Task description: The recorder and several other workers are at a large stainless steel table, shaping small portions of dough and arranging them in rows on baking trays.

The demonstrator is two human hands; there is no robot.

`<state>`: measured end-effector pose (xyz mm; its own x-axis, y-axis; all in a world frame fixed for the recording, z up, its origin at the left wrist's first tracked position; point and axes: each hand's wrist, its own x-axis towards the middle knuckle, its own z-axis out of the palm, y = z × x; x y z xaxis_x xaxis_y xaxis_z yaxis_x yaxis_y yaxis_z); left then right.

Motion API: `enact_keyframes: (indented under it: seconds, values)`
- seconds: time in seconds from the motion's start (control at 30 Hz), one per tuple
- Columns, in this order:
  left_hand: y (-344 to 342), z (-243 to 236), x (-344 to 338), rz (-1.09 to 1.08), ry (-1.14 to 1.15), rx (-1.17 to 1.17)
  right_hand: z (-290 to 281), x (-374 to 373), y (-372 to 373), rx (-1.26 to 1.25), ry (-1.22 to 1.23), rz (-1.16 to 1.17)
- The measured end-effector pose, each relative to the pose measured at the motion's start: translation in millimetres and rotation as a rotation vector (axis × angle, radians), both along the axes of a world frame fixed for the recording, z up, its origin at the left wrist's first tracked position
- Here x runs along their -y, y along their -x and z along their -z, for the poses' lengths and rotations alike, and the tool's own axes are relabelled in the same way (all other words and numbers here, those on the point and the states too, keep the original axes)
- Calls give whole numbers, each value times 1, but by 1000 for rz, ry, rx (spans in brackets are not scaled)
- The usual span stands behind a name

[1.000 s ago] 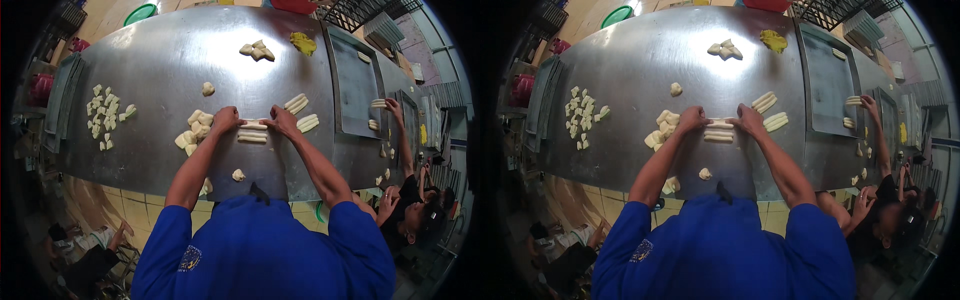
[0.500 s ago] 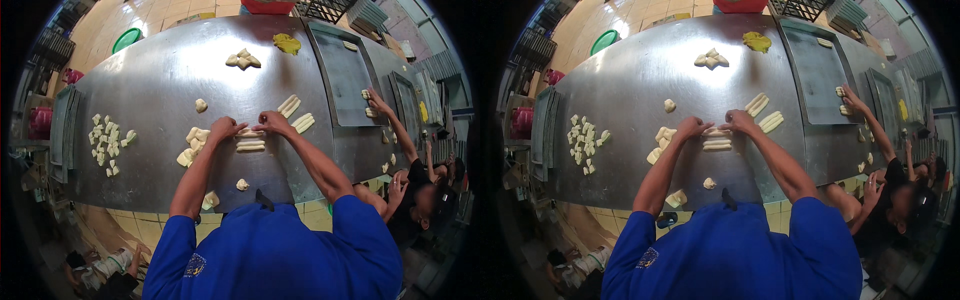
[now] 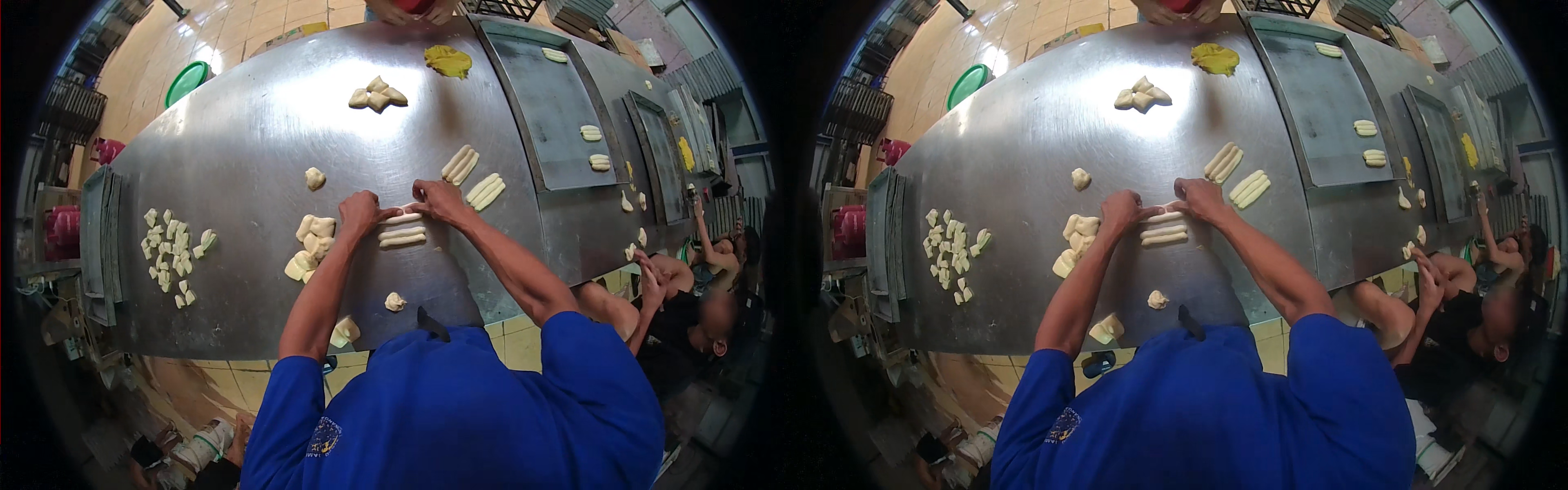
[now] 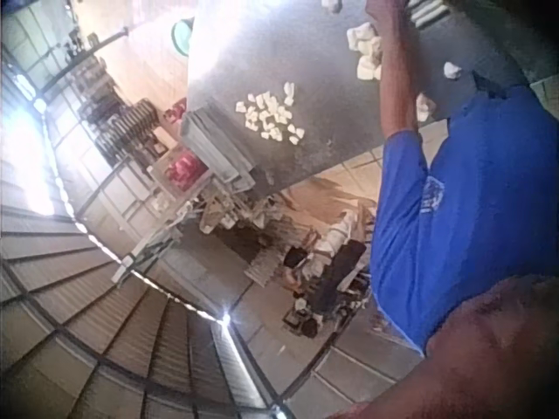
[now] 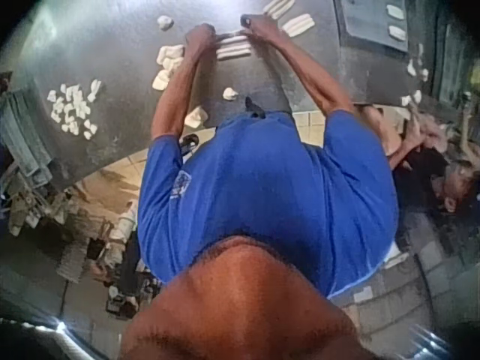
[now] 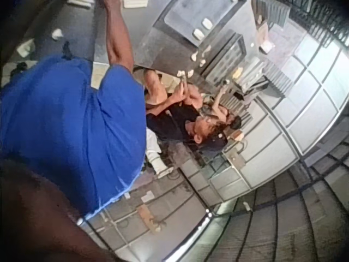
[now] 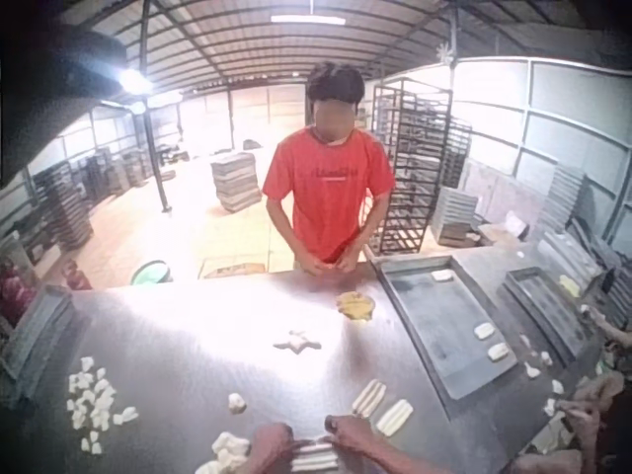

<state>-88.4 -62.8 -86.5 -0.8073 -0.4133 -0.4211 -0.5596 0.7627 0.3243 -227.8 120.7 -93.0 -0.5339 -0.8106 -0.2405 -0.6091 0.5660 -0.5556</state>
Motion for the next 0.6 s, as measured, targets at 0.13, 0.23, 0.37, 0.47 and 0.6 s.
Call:
enact_keyframes:
  seconds: [0.13,0.23,0.37,0.47,0.6]
  values:
    - [-8,-3,-3,-26,-69,-94,1,-4,9,28,14,14]
    - [-8,-11,-9,-3,-60,-46,0,-6,1,5,-17,-13]
    - [-5,-2,-7,-39,-2,-90,0,-8,2,-67,51,9]
    - [-9,4,-6,-52,28,-155,-5,-8,-1,-31,88,24]
    - [-12,5,-3,-91,-58,-143,-5,-11,-1,-23,85,58]
